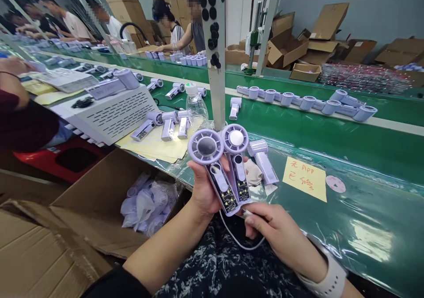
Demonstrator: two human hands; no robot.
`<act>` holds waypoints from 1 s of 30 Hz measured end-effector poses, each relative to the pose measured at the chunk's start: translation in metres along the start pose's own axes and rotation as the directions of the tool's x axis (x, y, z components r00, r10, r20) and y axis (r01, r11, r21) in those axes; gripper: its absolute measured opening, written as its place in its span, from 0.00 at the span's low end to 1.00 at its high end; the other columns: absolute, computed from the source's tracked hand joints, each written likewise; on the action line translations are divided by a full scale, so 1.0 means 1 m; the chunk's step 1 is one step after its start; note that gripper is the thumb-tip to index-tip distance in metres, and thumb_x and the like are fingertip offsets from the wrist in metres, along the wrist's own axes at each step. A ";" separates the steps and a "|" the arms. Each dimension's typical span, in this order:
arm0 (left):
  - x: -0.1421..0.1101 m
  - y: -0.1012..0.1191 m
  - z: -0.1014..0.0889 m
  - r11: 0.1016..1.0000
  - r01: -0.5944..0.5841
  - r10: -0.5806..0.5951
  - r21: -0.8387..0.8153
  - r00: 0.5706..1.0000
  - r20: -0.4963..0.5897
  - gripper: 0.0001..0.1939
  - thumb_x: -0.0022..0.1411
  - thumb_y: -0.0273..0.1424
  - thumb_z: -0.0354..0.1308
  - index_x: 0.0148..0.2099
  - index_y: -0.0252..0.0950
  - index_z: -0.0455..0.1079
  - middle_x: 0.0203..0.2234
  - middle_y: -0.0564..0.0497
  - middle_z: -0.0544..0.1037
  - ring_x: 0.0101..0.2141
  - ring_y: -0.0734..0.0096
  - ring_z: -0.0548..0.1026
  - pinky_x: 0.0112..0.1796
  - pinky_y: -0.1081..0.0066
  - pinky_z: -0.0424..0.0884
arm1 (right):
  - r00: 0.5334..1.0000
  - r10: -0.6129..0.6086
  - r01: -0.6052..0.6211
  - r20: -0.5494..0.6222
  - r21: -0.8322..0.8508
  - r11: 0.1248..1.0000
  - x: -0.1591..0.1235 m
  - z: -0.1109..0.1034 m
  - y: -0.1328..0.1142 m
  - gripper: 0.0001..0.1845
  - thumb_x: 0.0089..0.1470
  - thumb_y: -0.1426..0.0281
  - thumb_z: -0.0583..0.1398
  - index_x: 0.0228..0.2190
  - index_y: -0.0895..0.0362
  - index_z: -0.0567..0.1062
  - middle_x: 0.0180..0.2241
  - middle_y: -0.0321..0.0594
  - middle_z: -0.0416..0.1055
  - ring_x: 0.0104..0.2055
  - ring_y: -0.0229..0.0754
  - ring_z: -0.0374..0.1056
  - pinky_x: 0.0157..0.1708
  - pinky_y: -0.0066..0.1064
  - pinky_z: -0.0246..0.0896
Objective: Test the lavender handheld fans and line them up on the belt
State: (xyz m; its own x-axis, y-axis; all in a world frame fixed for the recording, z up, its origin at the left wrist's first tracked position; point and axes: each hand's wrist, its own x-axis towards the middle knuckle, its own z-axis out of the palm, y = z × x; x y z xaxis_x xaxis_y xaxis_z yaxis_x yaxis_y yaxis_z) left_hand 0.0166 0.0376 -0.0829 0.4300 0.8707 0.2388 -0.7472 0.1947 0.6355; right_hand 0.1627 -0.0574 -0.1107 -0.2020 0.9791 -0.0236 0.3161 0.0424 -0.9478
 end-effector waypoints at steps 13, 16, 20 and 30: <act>-0.006 -0.018 0.017 0.988 -0.149 0.152 0.040 0.984 -0.089 0.36 0.38 0.68 0.65 0.23 0.37 0.73 0.37 0.46 0.82 0.37 0.59 0.79 0.37 0.66 0.78 | 0.948 0.106 0.057 -0.301 0.486 0.872 -0.003 0.041 0.009 0.28 0.64 0.43 0.54 0.26 0.54 0.66 0.14 0.26 0.55 0.15 0.33 0.51 0.16 0.25 0.47; -0.003 -0.018 0.015 0.980 -0.185 0.187 0.072 0.982 -0.019 0.37 0.40 0.69 0.63 0.24 0.37 0.73 0.33 0.44 0.82 0.34 0.57 0.79 0.35 0.63 0.77 | 0.952 -0.044 0.149 -0.303 0.331 0.932 -0.008 0.031 0.008 0.24 0.69 0.52 0.52 0.28 0.55 0.69 0.24 0.36 0.67 0.27 0.38 0.66 0.29 0.28 0.63; 0.001 -0.006 0.010 0.970 -0.232 0.238 0.074 0.967 -0.092 0.32 0.51 0.65 0.61 0.31 0.39 0.75 0.43 0.47 0.81 0.44 0.57 0.78 0.41 0.63 0.78 | 0.880 -0.267 0.245 -0.393 -0.104 0.964 -0.014 -0.006 0.008 0.20 0.70 0.59 0.52 0.29 0.54 0.72 0.47 0.46 0.71 0.51 0.51 0.68 0.51 0.42 0.63; -0.007 -0.004 -0.019 0.934 0.113 -0.192 0.339 0.958 0.211 0.29 0.50 0.46 0.74 0.51 0.38 0.76 0.43 0.44 0.81 0.44 0.56 0.79 0.47 0.59 0.77 | 0.922 -0.136 0.279 -0.363 0.377 0.883 -0.021 -0.023 0.005 0.22 0.59 0.57 0.67 0.52 0.49 0.73 0.46 0.46 0.78 0.45 0.52 0.76 0.45 0.43 0.74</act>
State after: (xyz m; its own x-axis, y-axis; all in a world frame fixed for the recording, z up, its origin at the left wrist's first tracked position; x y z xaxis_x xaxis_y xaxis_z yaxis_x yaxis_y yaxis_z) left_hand 0.0071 0.0395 -0.1013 0.6627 0.7017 0.2615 -0.4773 0.1266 0.8696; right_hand 0.1897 -0.0735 -0.1082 0.1074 0.9690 0.2224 -0.1265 0.2352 -0.9637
